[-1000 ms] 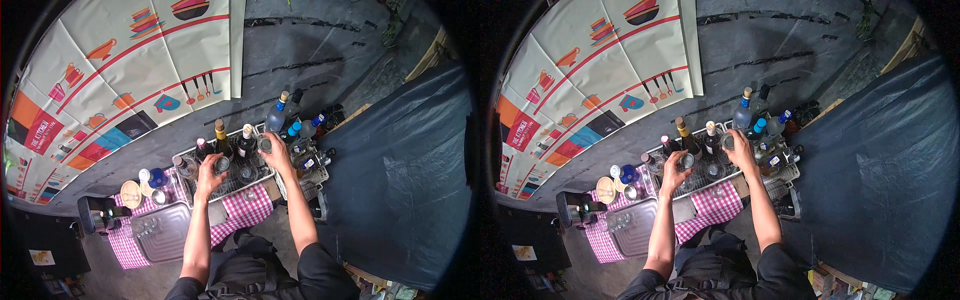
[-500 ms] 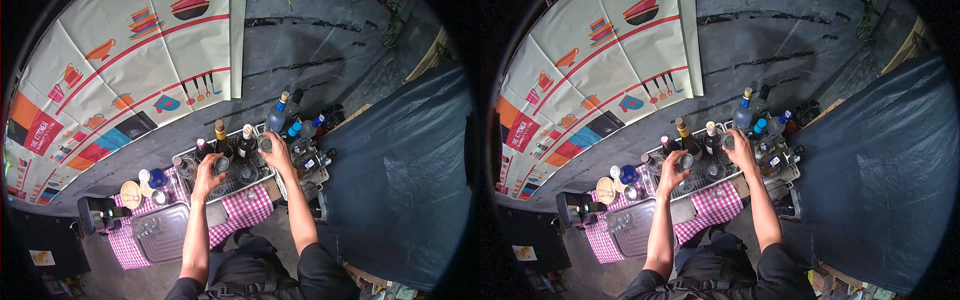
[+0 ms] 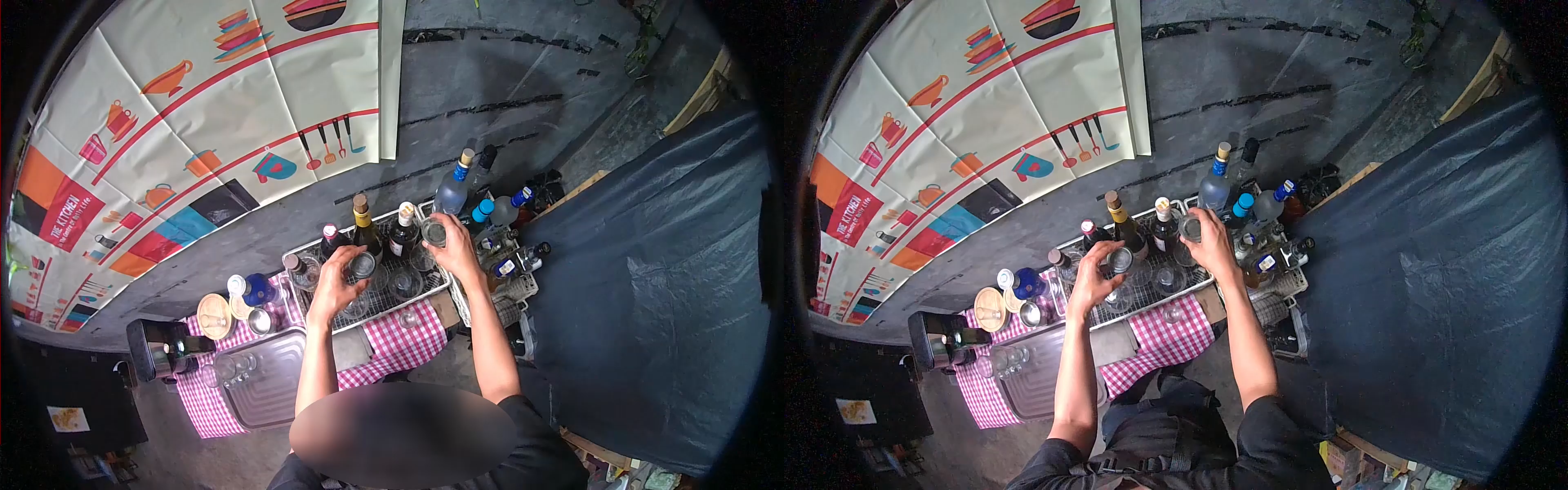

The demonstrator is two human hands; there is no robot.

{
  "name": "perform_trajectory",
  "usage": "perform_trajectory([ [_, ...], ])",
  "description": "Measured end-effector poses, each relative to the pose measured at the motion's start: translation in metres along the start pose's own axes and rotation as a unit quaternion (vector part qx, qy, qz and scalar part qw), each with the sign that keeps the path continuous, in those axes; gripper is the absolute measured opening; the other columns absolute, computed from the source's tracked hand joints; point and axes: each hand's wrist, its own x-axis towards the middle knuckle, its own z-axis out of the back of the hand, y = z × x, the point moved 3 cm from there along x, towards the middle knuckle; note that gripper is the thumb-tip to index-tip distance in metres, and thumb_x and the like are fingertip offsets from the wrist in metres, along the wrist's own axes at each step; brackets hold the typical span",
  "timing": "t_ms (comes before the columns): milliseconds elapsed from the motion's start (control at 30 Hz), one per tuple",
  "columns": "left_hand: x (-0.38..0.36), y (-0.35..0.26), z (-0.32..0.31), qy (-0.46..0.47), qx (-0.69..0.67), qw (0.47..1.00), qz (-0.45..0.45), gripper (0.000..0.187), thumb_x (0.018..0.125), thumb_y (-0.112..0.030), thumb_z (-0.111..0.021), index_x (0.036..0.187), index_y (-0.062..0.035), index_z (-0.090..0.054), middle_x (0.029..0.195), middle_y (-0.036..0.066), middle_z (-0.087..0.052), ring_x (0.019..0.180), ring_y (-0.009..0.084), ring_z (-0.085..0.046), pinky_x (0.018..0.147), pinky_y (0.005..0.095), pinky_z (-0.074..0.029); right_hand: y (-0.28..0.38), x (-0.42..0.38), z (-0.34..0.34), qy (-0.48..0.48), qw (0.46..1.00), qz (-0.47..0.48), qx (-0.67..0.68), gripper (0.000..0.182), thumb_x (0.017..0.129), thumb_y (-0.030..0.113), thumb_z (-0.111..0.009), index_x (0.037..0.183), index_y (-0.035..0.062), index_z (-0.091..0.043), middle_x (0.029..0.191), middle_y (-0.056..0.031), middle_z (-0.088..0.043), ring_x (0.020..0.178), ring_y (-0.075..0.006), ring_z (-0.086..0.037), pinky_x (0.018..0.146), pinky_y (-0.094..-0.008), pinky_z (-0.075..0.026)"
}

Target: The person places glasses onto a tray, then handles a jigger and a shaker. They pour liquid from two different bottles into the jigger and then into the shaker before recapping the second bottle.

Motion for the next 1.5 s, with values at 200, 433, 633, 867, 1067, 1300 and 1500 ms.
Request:
perform_trajectory([
  [200, -0.001, -0.006, 0.004, -0.009, -0.015, 1.0, -0.005, 0.067, 0.068, 0.004, -0.079, 0.132, -0.0048, -0.062, 0.129, 0.013, -0.061, 0.114, 0.0274, -0.064, 0.089, 0.0359, -0.056, 0.004, 0.0, 0.003, -0.008, 1.0, 0.005, -0.011, 0.057, 0.072, 0.003, -0.083, 0.123, 0.0016, -0.058, 0.119, -0.019, -0.063, 0.112, -0.0394, -0.062, 0.095, -0.0436, -0.05],
  [433, 0.001, -0.016, 0.01, -0.011, 0.003, 1.0, -0.009, 0.066, 0.068, 0.003, -0.079, 0.131, -0.0056, -0.062, 0.129, 0.013, -0.061, 0.114, 0.0276, -0.064, 0.089, 0.036, -0.056, 0.011, 0.002, 0.008, -0.013, 1.0, -0.005, -0.003, 0.058, 0.071, 0.003, -0.084, 0.123, 0.0027, -0.059, 0.12, -0.0178, -0.064, 0.113, -0.037, -0.063, 0.096, -0.0418, -0.05],
  [633, -0.005, -0.013, 0.012, -0.029, 0.007, 0.999, -0.027, 0.066, 0.067, 0.002, -0.08, 0.13, -0.0064, -0.063, 0.128, 0.013, -0.062, 0.115, 0.0269, -0.064, 0.089, 0.0367, -0.056, 0.018, -0.001, 0.011, -0.034, 0.999, 0.015, -0.005, 0.057, 0.071, 0.004, -0.084, 0.123, 0.0028, -0.06, 0.119, -0.0169, -0.064, 0.111, -0.0364, -0.064, 0.096, -0.0414, -0.051],
  [867, -0.043, -0.025, 0.053, -0.119, -0.15, 0.981, -0.02, 0.074, 0.066, 0.001, -0.083, 0.136, -0.003, -0.058, 0.134, 0.01, -0.061, 0.122, 0.0213, -0.06, 0.103, 0.034, -0.049, 0.095, -0.021, 0.075, -0.114, 0.991, 0.032, 0.059, 0.059, 0.071, 0.006, -0.087, 0.124, 0.0032, -0.061, 0.113, -0.0124, -0.067, 0.103, -0.0255, -0.068, 0.089, -0.0365, -0.054],
  [1067, -0.131, -0.039, 0.086, -0.228, -0.532, 0.814, -0.045, 0.084, 0.076, -0.027, -0.089, 0.142, 0.003, -0.047, 0.126, 0.016, -0.063, 0.113, 0.0312, -0.066, 0.099, 0.05, -0.055, 0.145, -0.056, 0.08, -0.082, 0.854, 0.108, 0.502, 0.083, 0.076, 0.023, -0.09, 0.138, -0.0021, -0.042, 0.113, -0.013, -0.064, 0.099, -0.0256, -0.069, 0.09, -0.0416, -0.058],
  [1300, -0.308, 0.062, 0.038, -0.324, -0.658, 0.59, 0.336, 0.05, 0.1, -0.046, -0.06, 0.122, -0.002, -0.058, 0.104, 0.01, -0.066, 0.092, 0.0221, -0.066, 0.084, 0.0411, -0.058, 0.159, -0.166, -0.078, 0.193, 0.728, -0.286, 0.593, 0.048, 0.104, 0.041, -0.053, 0.133, 0.0026, -0.047, 0.095, -0.0164, -0.068, 0.071, -0.0257, -0.071, 0.052, -0.0345, -0.06],
  [1500, -0.436, 0.15, -0.005, -0.302, -0.695, 0.473, 0.449, 0.047, 0.103, -0.047, -0.05, 0.114, -0.0017, -0.057, 0.094, 0.014, -0.064, 0.094, 0.0255, -0.064, 0.085, 0.0432, -0.056, 0.122, -0.32, -0.22, 0.365, 0.452, -0.573, 0.578, 0.036, 0.105, 0.038, -0.051, 0.122, 0.0068, -0.058, 0.104, -0.0131, -0.069, 0.085, -0.02, -0.068, 0.071, -0.0393, -0.058],
])
